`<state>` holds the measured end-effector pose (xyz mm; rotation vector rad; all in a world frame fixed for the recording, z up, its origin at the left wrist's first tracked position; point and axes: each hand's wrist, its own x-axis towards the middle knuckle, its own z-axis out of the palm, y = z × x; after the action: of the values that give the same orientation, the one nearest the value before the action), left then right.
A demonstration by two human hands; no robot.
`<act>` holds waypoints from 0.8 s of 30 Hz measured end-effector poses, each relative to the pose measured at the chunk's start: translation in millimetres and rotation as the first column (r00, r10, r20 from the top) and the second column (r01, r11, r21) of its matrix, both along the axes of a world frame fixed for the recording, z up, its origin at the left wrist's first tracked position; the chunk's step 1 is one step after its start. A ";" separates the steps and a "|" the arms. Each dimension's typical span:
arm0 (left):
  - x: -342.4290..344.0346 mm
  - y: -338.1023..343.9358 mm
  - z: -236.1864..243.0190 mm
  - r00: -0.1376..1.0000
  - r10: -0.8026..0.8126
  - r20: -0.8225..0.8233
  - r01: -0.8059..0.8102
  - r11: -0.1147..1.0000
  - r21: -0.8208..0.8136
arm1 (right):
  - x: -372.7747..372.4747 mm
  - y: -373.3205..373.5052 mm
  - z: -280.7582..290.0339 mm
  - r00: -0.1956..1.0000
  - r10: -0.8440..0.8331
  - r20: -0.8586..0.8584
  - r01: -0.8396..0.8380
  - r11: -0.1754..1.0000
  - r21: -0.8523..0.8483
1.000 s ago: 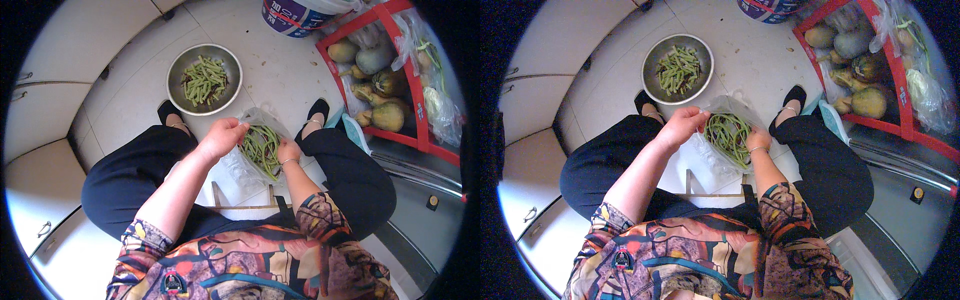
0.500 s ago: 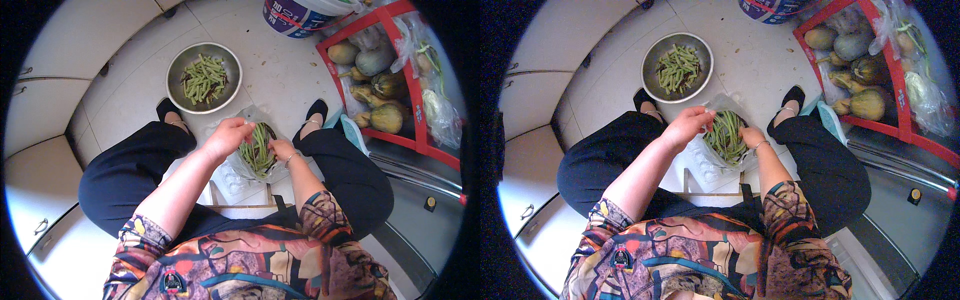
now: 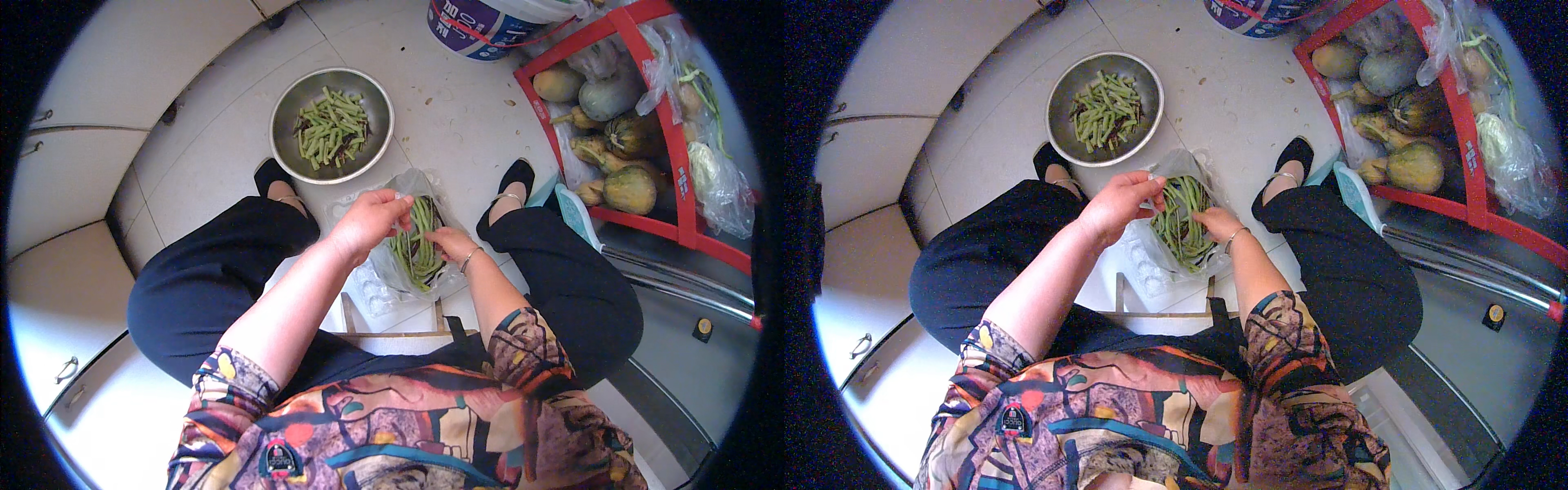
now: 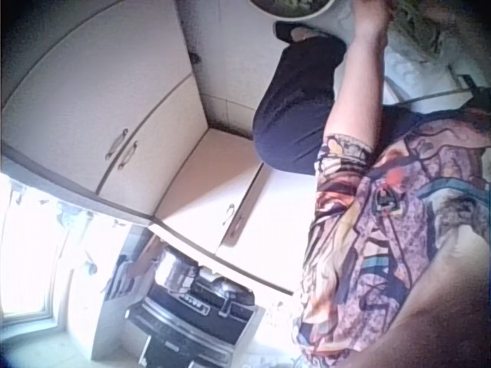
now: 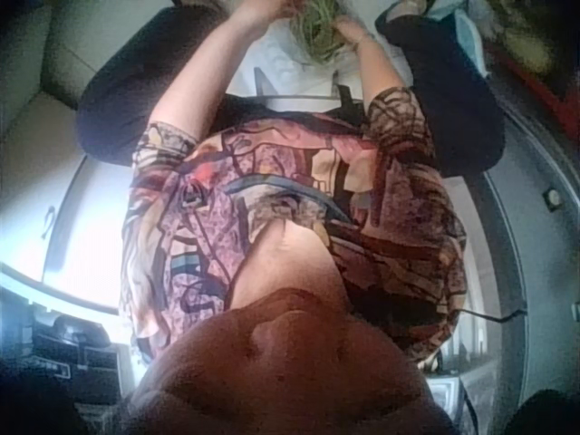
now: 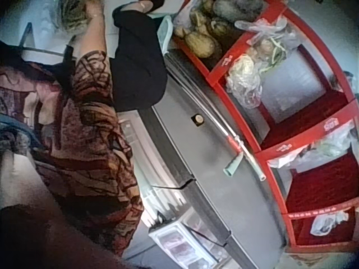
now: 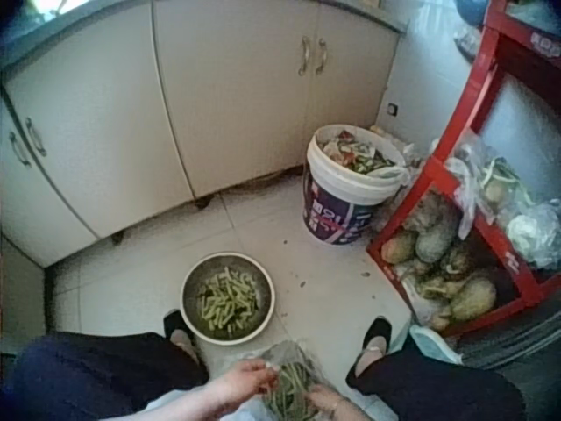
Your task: The person sits on the floor and snaps green beans into smaller pieces, placing them into a metal bowl. They also handle a long reddish vegetable, snapping it into pieces and adding it to the bowl.
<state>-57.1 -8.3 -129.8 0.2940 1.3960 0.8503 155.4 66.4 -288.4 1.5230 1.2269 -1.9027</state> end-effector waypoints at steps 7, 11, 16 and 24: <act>0.6 -1.2 -1.1 0.999 0.034 0.012 -0.034 0.999 -0.002 | -8.8 -3.1 14.3 0.934 -0.333 -0.131 0.314 0.938 -0.148; -0.1 0.1 3.1 0.998 0.049 0.034 -0.048 0.999 -0.011 | -7.1 -1.4 13.4 0.946 -0.278 -0.167 0.299 0.947 0.120; -0.7 -0.2 0.8 0.998 0.037 0.051 -0.036 0.999 -0.016 | -1.4 7.7 10.2 0.981 0.042 0.192 -0.150 0.792 0.592; -0.4 -0.8 -0.9 0.999 0.041 0.031 -0.041 0.999 -0.015 | -21.6 -17.3 56.8 0.950 0.140 0.280 -0.297 0.117 0.948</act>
<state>-57.6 -9.1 -130.7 0.2410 1.3820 0.8748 133.7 49.1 -231.7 1.7047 2.7653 -0.5277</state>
